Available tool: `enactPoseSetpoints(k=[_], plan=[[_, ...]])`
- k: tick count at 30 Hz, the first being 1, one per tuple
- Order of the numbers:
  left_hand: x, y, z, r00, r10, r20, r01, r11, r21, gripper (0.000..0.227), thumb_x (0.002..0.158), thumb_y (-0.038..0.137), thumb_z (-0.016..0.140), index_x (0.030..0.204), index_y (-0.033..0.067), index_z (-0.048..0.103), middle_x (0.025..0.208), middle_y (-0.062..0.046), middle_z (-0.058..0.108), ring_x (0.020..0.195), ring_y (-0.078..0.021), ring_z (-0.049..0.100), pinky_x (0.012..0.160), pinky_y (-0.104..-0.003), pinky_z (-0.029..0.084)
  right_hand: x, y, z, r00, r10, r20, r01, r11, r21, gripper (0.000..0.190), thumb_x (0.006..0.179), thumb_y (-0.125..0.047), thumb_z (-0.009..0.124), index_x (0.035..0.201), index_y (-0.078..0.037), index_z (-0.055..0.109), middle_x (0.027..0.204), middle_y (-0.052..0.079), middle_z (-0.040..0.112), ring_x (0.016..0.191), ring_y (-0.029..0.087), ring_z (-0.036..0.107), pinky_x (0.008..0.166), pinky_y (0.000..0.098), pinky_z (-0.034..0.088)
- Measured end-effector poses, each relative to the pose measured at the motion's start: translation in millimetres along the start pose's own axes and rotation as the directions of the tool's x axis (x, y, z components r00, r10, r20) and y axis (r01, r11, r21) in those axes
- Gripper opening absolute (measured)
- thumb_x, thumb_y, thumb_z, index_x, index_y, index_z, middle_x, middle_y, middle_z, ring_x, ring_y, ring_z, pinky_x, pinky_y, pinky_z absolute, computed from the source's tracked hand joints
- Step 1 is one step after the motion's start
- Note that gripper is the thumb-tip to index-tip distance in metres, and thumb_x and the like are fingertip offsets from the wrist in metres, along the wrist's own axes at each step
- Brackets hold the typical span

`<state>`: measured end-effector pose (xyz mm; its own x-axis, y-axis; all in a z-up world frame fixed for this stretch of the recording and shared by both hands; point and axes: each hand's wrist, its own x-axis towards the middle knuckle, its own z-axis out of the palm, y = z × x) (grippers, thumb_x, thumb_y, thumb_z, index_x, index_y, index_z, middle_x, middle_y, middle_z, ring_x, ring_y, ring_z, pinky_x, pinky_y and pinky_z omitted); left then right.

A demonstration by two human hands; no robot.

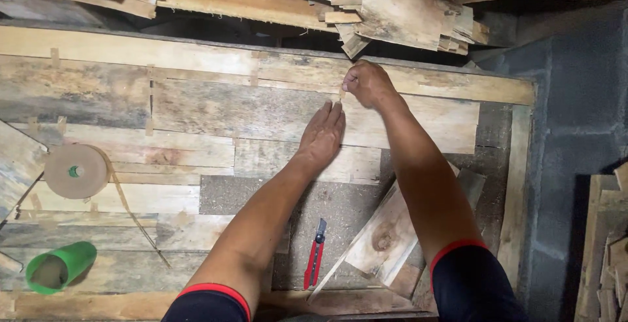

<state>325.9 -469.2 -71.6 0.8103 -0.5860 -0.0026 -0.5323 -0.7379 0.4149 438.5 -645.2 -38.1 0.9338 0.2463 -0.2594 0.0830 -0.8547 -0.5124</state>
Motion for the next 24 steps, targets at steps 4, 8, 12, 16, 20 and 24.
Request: enactPoseSetpoints(k=[4,8,12,16,20,24], plan=[[11,6,-12,0.992,-0.037,0.123,0.026,0.996,0.090,0.056,0.094,0.009,0.047,0.147,-0.0080,0.043,0.158,-0.025,0.037,0.143,-0.0420,0.036,0.118,-0.046,0.031,-2,-21,-9,0.971,0.220,0.098,-0.222,0.975,0.013,0.014,0.088,-0.025,0.079,0.086,-0.012,0.078,0.103,0.009,0.067,0.098,0.025,0.066,0.091,0.0381,0.051],[17,9,-19,0.970,-0.066,0.233,0.025,0.984,0.176,0.061,0.094,0.009,0.046,0.152,-0.0053,0.036,0.162,-0.022,0.028,0.144,-0.0402,0.033,0.117,-0.045,0.032,0,-18,-6,0.987,0.149,0.064,-0.149,0.989,-0.010,0.011,0.087,-0.021,0.080,0.085,-0.010,0.078,0.105,0.009,0.067,0.100,0.025,0.065,0.092,0.0381,0.052],[18,11,-19,0.976,-0.087,0.201,0.059,0.988,0.142,0.058,0.098,0.010,0.047,0.153,-0.0048,0.039,0.164,-0.020,0.031,0.141,-0.0380,0.039,0.115,-0.044,0.037,1,-11,-1,0.995,0.097,0.019,-0.097,0.995,-0.017,0.012,0.084,-0.021,0.081,0.082,-0.009,0.079,0.100,0.010,0.068,0.098,0.027,0.065,0.090,0.0397,0.051],[22,11,-5,0.986,-0.089,0.142,0.062,0.980,0.188,0.060,0.093,0.011,0.049,0.150,-0.0037,0.041,0.161,-0.020,0.033,0.137,-0.0371,0.041,0.113,-0.043,0.037,0,0,4,0.999,-0.018,-0.043,0.017,1.000,-0.005,0.013,0.085,-0.020,0.081,0.084,-0.008,0.078,0.096,0.013,0.068,0.097,0.030,0.066,0.088,0.0416,0.052],[22,12,2,0.987,-0.121,0.108,0.104,0.984,0.145,0.057,0.095,0.015,0.049,0.148,-0.0031,0.045,0.160,-0.020,0.036,0.138,-0.0381,0.041,0.114,-0.044,0.037,1,6,9,0.995,-0.062,-0.082,0.063,0.998,0.000,0.014,0.082,-0.020,0.083,0.082,-0.007,0.077,0.095,0.013,0.068,0.096,0.031,0.066,0.086,0.0424,0.052],[22,12,11,0.991,-0.126,0.047,0.118,0.984,0.137,0.056,0.095,0.016,0.049,0.147,-0.0037,0.047,0.159,-0.020,0.038,0.139,-0.0390,0.041,0.114,-0.045,0.037,1,8,14,0.990,-0.069,-0.123,0.070,0.998,0.008,0.015,0.079,-0.020,0.084,0.079,-0.007,0.076,0.094,0.013,0.069,0.095,0.032,0.067,0.085,0.0423,0.052]])
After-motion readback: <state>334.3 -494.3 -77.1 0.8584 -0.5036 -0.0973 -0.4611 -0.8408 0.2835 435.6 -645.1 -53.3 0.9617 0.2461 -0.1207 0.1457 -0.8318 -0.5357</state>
